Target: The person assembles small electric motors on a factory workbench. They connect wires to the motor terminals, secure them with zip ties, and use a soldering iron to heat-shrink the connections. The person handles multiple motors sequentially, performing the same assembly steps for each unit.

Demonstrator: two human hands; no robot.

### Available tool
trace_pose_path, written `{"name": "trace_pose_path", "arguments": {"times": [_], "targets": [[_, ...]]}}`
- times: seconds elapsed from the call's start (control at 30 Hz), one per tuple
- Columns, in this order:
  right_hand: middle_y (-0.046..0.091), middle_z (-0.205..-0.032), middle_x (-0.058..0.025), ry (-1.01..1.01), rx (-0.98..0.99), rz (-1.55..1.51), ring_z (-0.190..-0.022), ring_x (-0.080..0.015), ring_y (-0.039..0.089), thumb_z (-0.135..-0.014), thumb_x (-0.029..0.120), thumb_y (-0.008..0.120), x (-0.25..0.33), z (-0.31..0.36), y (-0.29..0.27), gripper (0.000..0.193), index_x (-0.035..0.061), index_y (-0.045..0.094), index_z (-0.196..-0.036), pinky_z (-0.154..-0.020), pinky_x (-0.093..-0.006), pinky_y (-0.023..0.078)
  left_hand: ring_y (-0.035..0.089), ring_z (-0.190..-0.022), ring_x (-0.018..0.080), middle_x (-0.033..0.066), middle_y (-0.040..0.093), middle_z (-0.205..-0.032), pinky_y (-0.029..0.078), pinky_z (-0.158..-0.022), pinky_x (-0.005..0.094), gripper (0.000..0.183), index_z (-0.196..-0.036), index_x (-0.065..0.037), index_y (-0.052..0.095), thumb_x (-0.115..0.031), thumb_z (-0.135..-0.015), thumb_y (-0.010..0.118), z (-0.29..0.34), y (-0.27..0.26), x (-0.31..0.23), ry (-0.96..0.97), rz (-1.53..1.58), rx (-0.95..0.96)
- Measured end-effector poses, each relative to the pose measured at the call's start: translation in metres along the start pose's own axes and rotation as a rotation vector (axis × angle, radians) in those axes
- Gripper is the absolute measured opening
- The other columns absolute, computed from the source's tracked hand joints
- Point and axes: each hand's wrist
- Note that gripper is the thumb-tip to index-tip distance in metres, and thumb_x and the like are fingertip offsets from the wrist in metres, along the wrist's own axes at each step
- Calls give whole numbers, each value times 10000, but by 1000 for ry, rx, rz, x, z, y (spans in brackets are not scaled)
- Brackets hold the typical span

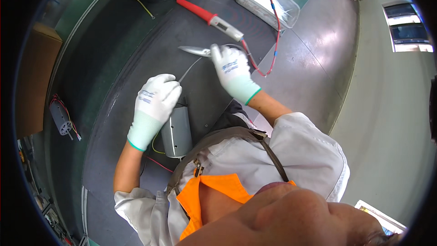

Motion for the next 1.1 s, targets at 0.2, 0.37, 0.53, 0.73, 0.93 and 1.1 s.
{"name": "trace_pose_path", "arguments": {"times": [0.2,0.37,0.53,0.73,0.93,1.1], "targets": [[614,-1221,-187,-319,-28,-388,-1094,-380,621,-900,74,576,-13,58,-16,473,54,511,-1368,-901,-468,525,682,-1044,227,152,715,-1130,524,-977,389,413,-1154,48,692,-325,-1057,544,17,-12,11,-783,1405,-69],[607,-1237,-223,-153,173,-285,-1080,-414,606,-803,-57,659,-47,99,0,683,67,493,-1454,-937,-468,512,661,-1123,239,132,681,-1203,522,-1012,420,425,-1173,23,675,-361,-1071,522,24,-6,27,-746,1644,-95],[583,-1090,-98,126,468,-1376,-989,-127,614,-881,24,682,-35,66,-33,591,33,511,-1446,-843,-303,516,653,-1144,240,125,681,-1200,522,-1017,429,460,-1236,16,666,-386,-1073,514,31,-4,28,-740,1699,-143],[652,-1064,-168,-417,624,-911,-1001,-255,663,-924,384,720,-10,16,-56,659,10,510,-1425,-859,-374,518,660,-1141,231,120,688,-1207,529,-996,417,472,-1263,-2,669,-404,-1072,512,28,-4,30,-793,1698,-156],[662,-1092,-223,-628,538,-662,-1004,-417,647,-856,486,755,4,3,-82,760,43,519,-1427,-870,-426,509,661,-1133,227,112,696,-1193,528,-980,404,472,-1242,-9,687,-418,-1055,543,27,-1,33,-817,1698,-150],[684,-1020,-205,-605,481,-406,-953,-414,663,-815,456,796,12,9,-95,718,58,565,-1367,-827,-447,522,657,-1138,227,112,700,-1191,523,-986,409,454,-1209,-14,699,-414,-1048,559,27,-2,27,-850,1656,-200]]}}
Point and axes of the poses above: each hand's wrist, its own z-axis away from the middle knuckle, its own y-axis out of the palm, x = y × z
